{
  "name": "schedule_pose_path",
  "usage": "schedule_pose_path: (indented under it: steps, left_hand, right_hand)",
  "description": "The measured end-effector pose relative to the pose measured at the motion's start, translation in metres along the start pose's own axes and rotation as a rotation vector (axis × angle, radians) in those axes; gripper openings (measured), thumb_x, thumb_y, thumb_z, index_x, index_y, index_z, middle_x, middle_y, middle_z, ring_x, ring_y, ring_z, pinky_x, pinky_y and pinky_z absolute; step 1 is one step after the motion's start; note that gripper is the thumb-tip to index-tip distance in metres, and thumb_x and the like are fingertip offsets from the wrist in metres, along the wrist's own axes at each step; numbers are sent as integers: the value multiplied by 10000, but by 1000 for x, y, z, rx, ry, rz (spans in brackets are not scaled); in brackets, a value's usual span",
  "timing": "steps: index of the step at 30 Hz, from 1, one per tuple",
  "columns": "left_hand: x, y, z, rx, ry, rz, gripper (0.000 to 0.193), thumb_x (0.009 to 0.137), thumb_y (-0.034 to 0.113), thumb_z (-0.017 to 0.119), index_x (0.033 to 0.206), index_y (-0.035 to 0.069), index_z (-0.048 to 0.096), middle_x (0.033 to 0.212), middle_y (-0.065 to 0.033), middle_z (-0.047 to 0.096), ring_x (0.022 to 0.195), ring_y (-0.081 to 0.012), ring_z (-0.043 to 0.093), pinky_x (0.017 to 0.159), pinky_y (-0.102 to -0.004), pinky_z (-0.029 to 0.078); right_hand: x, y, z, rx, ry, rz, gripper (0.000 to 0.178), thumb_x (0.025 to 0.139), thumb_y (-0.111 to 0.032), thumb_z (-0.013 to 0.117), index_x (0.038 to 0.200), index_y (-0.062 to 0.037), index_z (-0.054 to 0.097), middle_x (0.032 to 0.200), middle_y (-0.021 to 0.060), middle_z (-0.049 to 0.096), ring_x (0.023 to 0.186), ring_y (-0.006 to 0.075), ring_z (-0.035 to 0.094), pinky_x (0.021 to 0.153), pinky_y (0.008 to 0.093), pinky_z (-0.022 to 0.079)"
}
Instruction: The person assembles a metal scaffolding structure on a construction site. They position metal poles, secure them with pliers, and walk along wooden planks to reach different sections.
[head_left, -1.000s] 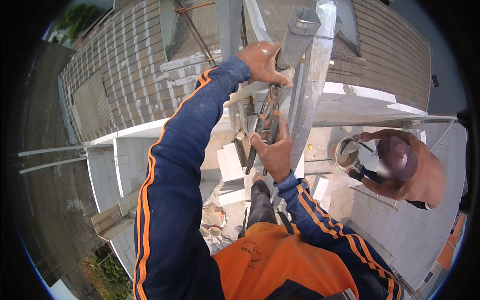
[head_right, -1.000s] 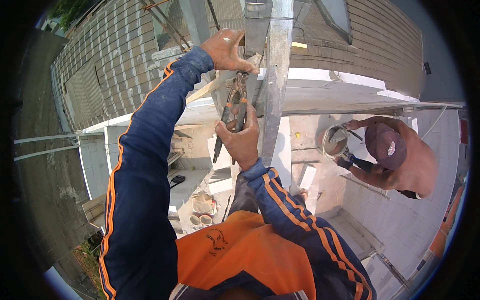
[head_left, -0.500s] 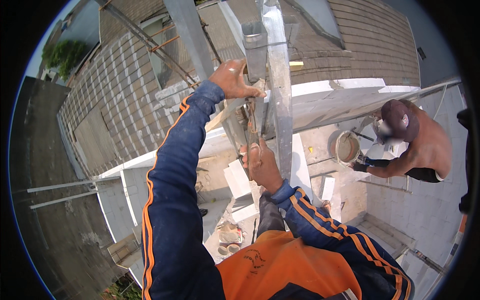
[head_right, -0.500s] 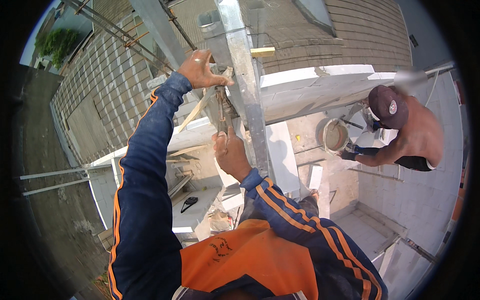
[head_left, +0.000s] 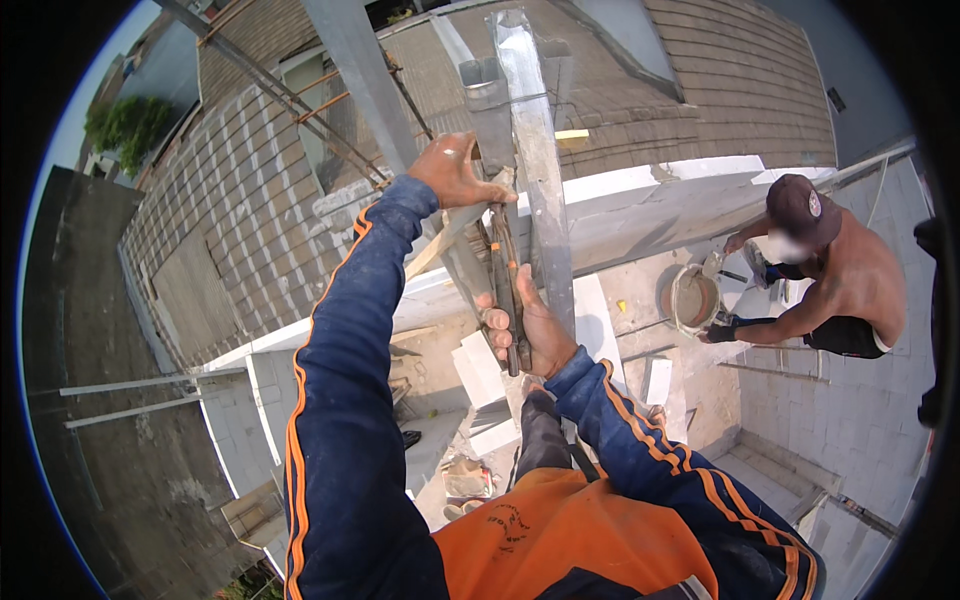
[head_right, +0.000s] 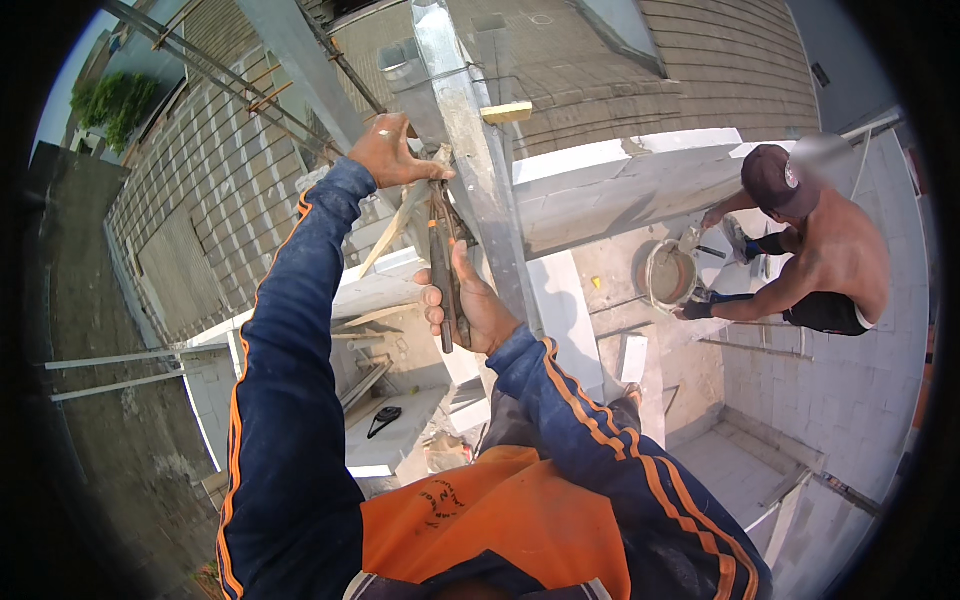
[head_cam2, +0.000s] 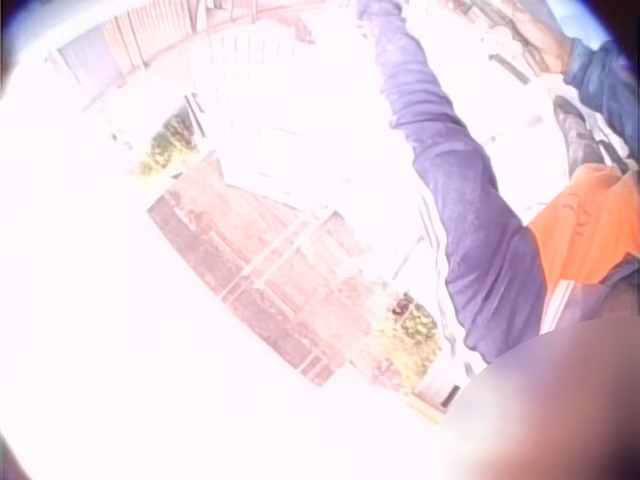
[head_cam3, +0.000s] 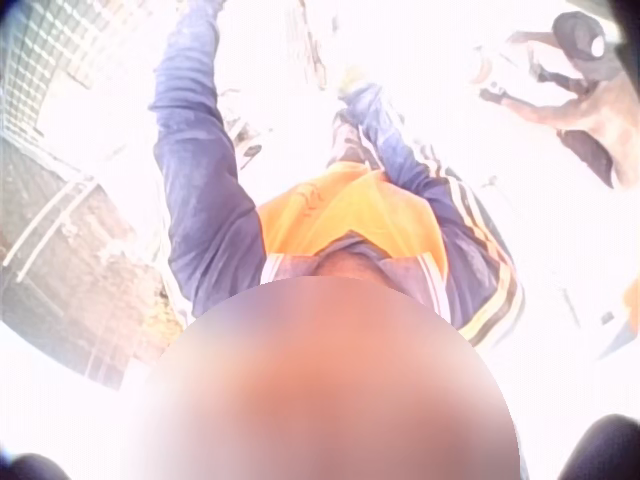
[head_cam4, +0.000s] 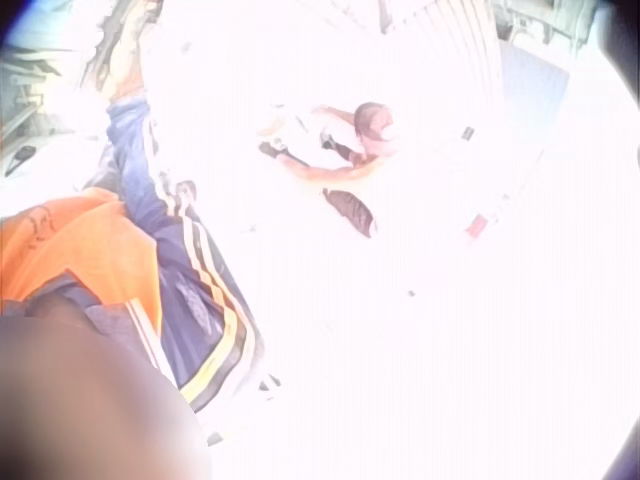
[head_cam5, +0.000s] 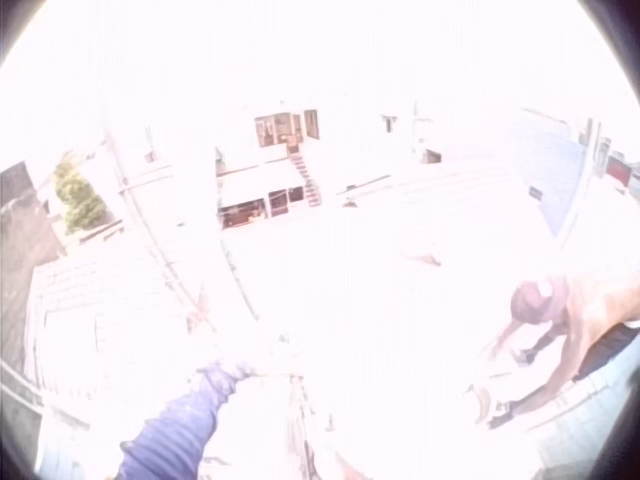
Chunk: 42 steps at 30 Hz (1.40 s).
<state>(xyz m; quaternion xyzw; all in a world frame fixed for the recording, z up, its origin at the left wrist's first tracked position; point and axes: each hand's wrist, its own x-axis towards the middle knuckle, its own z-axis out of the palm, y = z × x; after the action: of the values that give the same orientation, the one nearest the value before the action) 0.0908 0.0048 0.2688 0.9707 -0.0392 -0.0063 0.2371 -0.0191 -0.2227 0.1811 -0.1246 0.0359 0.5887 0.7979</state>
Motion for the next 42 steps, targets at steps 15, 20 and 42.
schedule_pose_path:
  steps: [15,20,42]
  left_hand:
    - [1,-4,2,24,-9,16,963,518,747,817,912,-103,594,853,-224,585,889,-362,609,774,-441,520]
    - [0,0,-2,28,-56,-28,976,518,760,807,917,-106,598,880,-248,593,899,-364,610,774,-449,516]
    - [3,-1,0,40,-47,-46,941,499,731,838,879,-87,571,849,-221,572,873,-349,592,770,-440,509]
  right_hand:
    - [20,44,-19,-1573,901,-755,325,947,-316,574,971,8,576,724,81,601,677,182,599,618,325,495]
    - [31,50,-27,-800,662,-413,413,946,-404,618,828,-9,596,631,49,567,548,136,543,544,304,449]
    - [9,18,-7,-431,147,-62,464,903,-306,690,1204,12,533,776,45,608,662,173,631,584,337,559]
